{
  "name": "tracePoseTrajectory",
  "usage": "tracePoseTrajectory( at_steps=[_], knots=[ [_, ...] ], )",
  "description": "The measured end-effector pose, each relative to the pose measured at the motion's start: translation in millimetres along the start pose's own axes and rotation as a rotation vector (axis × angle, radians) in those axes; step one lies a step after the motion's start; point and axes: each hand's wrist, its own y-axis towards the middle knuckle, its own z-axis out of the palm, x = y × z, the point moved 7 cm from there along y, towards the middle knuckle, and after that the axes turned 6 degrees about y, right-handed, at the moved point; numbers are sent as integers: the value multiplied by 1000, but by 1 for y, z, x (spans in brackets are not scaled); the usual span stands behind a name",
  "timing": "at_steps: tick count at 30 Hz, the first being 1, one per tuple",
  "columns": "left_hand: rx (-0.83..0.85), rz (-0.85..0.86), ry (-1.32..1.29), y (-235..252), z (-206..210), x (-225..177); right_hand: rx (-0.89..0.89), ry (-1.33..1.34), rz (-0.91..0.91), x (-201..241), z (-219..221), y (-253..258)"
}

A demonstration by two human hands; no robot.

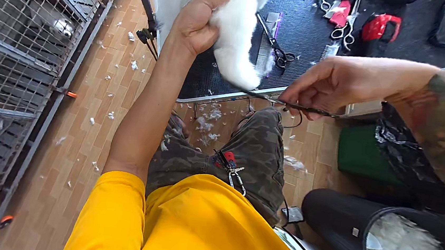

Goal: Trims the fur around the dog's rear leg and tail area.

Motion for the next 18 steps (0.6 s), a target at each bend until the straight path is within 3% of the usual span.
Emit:
tracePoseTrajectory(
  at_steps=[4, 9, 12, 18],
  knots=[
    [-10, 37, 13, -2, 0, -1, 120, -101, 99, 3, 3, -4],
    [-20, 36, 7, -5, -1, -1, 105, 50, -136, 12, -25, -4],
    [-8, 35, 1, -5, -1, 1, 86, -60, -22, 7, -29, 3],
    [-34, 15, -35, -7, -1, -1, 283, 14, 181, -18, -21, -9]
  ],
)
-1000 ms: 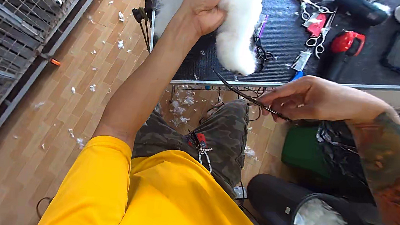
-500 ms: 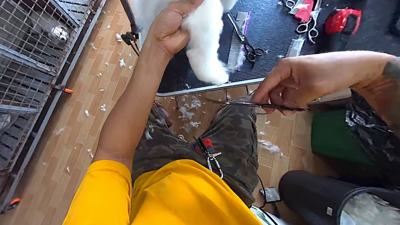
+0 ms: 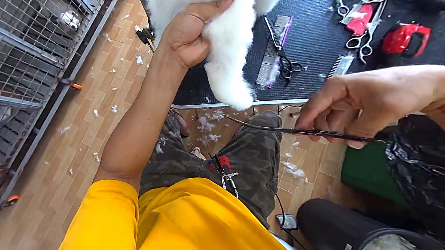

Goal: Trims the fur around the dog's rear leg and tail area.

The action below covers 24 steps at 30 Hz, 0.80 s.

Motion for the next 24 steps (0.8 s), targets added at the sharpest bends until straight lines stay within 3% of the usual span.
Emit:
tracePoseTrajectory(
  at_steps=[10, 24],
  knots=[
    [-2, 0, -44, -2, -3, -1, 1, 41, -131, -10, 1, 16],
    [-23, 5, -49, 0, -1, -1, 37, 70, -145, 1, -10, 27]
  ],
)
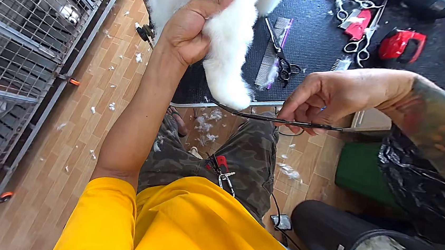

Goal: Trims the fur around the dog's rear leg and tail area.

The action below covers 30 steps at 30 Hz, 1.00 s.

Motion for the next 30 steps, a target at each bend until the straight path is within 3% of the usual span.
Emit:
tracePoseTrajectory(
  at_steps=[8, 16, 30],
  knots=[
    [43, -34, -1, 2, 0, 1, -45, -96, 39, -4, 6, -14],
    [45, -36, 5, 3, 0, 2, -4, 18, 9, 9, -5, -6],
    [44, -32, 15, 5, -1, 1, -63, -177, 131, 10, -3, -24]
  ],
)
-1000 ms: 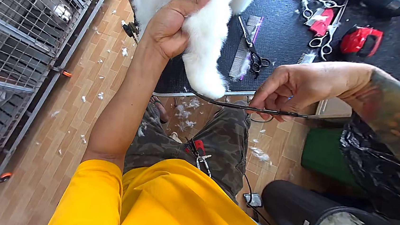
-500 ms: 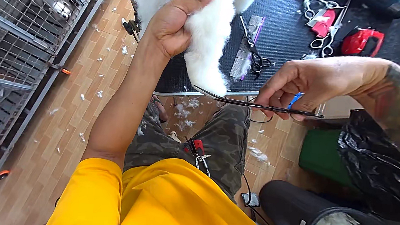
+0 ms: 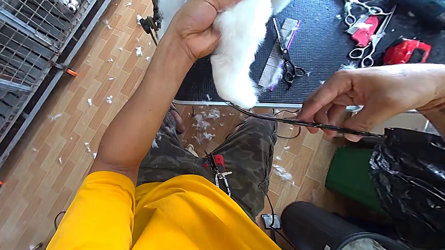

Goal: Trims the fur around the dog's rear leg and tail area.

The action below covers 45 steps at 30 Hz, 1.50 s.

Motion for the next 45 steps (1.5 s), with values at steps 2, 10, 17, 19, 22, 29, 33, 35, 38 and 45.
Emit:
tracePoseTrajectory(
  at_steps=[2, 10, 17, 19, 22, 29, 33, 35, 38, 45],
  knots=[
    [3, 0, -9, 0, 1, 0, 25, 35, -18, -4, -3, 0],
    [21, -13, -6, 1, 0, 0, 46, 48, -64, -8, -5, 1],
    [9, -3, 14, 0, 0, -1, 47, 56, -21, 0, -5, 0],
    [5, -5, 15, 0, 0, -1, 31, 85, 18, 3, -6, 1],
    [18, -18, 3, 1, 0, 0, 46, 108, 14, 5, -6, 3],
    [23, -19, -8, 1, 0, 0, -1, 55, 18, 0, -4, -1],
    [38, -22, -29, 1, 1, 1, 51, -3, -7, -5, -3, -4],
    [34, -22, -22, 2, 1, 1, 50, 3, 21, -4, -2, -5],
    [13, -17, -9, 1, 2, 0, 1, 33, 39, -1, -5, -5],
    [-1, 4, -11, 1, 1, -2, 59, 69, -45, 2, -6, 0]
  ],
)
